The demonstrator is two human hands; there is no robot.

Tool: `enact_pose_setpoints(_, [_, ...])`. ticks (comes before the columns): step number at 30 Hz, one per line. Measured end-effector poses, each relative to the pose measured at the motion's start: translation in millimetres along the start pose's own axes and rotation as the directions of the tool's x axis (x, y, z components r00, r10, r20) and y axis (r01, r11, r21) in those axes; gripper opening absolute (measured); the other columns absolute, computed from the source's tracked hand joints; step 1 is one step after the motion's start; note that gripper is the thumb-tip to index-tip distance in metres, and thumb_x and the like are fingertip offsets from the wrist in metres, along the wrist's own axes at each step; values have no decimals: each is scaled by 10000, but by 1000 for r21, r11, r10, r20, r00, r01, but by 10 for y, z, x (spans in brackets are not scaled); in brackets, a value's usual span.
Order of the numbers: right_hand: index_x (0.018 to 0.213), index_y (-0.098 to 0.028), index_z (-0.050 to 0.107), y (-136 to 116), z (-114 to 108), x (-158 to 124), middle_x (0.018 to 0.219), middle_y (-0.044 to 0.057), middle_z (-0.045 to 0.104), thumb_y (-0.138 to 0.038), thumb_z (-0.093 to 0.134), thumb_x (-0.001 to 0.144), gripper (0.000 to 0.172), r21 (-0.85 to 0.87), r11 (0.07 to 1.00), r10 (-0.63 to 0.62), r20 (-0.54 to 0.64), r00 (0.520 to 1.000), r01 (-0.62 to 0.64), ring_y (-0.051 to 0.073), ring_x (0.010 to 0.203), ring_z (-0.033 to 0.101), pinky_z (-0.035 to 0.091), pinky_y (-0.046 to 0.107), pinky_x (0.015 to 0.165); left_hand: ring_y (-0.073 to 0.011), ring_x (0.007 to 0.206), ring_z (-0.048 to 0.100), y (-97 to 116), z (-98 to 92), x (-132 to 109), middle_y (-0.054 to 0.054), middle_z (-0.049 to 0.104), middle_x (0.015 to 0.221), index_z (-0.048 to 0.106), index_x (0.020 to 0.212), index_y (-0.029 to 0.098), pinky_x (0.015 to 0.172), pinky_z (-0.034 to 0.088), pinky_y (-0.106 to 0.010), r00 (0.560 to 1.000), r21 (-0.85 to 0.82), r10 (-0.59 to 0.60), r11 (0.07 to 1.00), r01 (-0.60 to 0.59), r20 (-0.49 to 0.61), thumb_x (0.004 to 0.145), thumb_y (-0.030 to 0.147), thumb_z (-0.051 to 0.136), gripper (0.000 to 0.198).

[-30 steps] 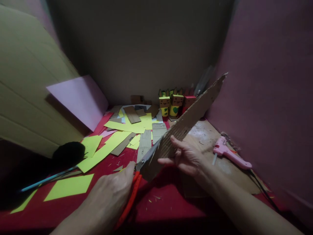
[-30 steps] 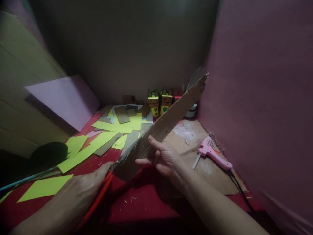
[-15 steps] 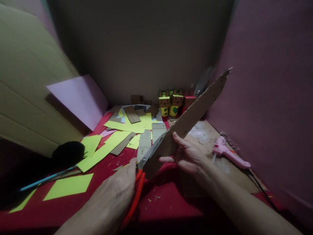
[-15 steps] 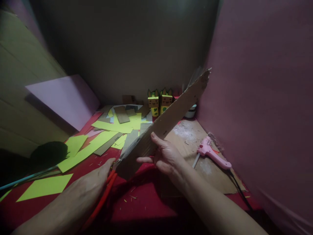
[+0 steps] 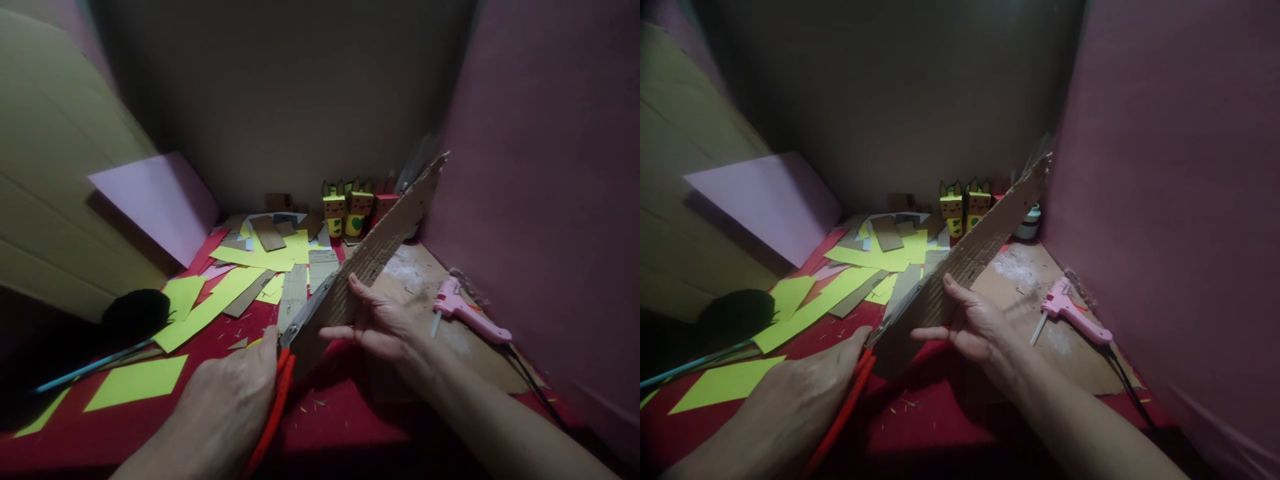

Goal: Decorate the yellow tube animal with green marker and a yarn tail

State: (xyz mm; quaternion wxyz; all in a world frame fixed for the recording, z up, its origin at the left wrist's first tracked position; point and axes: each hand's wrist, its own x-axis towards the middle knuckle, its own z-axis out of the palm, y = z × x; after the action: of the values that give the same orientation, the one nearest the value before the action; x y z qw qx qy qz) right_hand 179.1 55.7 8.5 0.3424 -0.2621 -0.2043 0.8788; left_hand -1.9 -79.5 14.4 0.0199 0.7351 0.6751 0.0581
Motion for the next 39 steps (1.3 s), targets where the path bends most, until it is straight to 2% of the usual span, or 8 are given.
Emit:
enact_pose_setpoints(7, [872, -172, 707, 0, 0, -5, 837, 63, 763, -224, 711, 859, 54, 20, 1000, 8, -40, 999, -7, 256, 822, 714, 596, 620, 726, -223, 690, 726, -21, 34, -5, -126, 732, 777, 579, 1243, 81, 578, 546, -272, 999, 95, -27, 995, 28, -17, 832, 95, 342, 475])
enact_pose_setpoints(11, [879, -169, 702, 8, -3, 10, 846, 65, 758, -238, 732, 842, 85, 10, 1000, -6, -21, 1000, 7, 262, 840, 712, 586, 624, 754, -229, 678, 727, -13, 4, -7, -121, 736, 765, 584, 1239, 79, 596, 558, -288, 1000, 56, -24, 998, 24, -6, 839, 118, 350, 465])
enact_pose_setpoints(17, [892, -154, 697, 7, 20, 27, 827, 68, 766, -231, 654, 904, 89, -26, 998, -57, -91, 994, 55, 237, 811, 714, 554, 663, 808, -292, 953, 718, -56, -42, -14, -200, 722, 1103, 518, 1346, 90, 775, 583, -377, 995, -59, -82, 995, 86, 61, 830, 199, 353, 553])
enact_pose_setpoints(20, [871, -161, 694, 7, 22, 30, 806, 59, 767, -212, 645, 909, 80, -17, 994, -105, -97, 990, 104, 235, 830, 710, 495, 721, 861, -342, 1038, 685, -54, -57, -7, -246, 678, 1188, 399, 1441, 15, 843, 567, -456, 980, -45, -156, 986, 163, 126, 779, 243, 371, 701])
enact_pose_setpoints(24, [870, -163, 697, 18, 8, 37, 821, 61, 771, -215, 659, 900, 71, -3, 992, -126, -89, 988, 126, 235, 837, 707, 448, 751, 901, -344, 1088, 668, -25, -72, -24, -266, 638, 1265, 410, 1432, -10, 904, 545, -471, 966, -92, -174, 977, 194, 191, 799, 240, 318, 687])
enact_pose_setpoints(30, [864, -170, 707, 32, -27, 40, 834, 60, 775, -265, 837, 730, 209, 23, 990, -139, -34, 990, 140, 255, 854, 702, 458, 730, 913, -325, 1176, 626, -67, -8, -70, -236, 620, 1314, 391, 1464, 52, 923, 539, -425, 973, -144, -188, 968, 206, 131, 879, 297, 306, 639])
enact_pose_setpoints(34, [874, -172, 709, 42, -7, 36, 838, 54, 774, -259, 874, 675, 273, 24, 990, -141, -25, 990, 141, 252, 865, 699, 511, 661, 896, -279, 1028, 691, -73, 20, -74, -190, 716, 1132, 433, 1433, 92, 819, 567, -345, 993, -163, -117, 979, 119, 20, 879, 244, 344, 581])
enact_pose_setpoints(39, [933, -174, 722, 120, -12, 37, 877, 64, 775, -279, 856, 698, 290, 21, 994, -108, 5, 994, 108, 247, 880, 701, 536, 586, 901, -283, 896, 710, -1, -14, -28, -180, 735, 1030, 474, 1383, 93, 738, 564, -346, 999, -122, -36, 992, 31, -37, 857, 234, 355, 557])
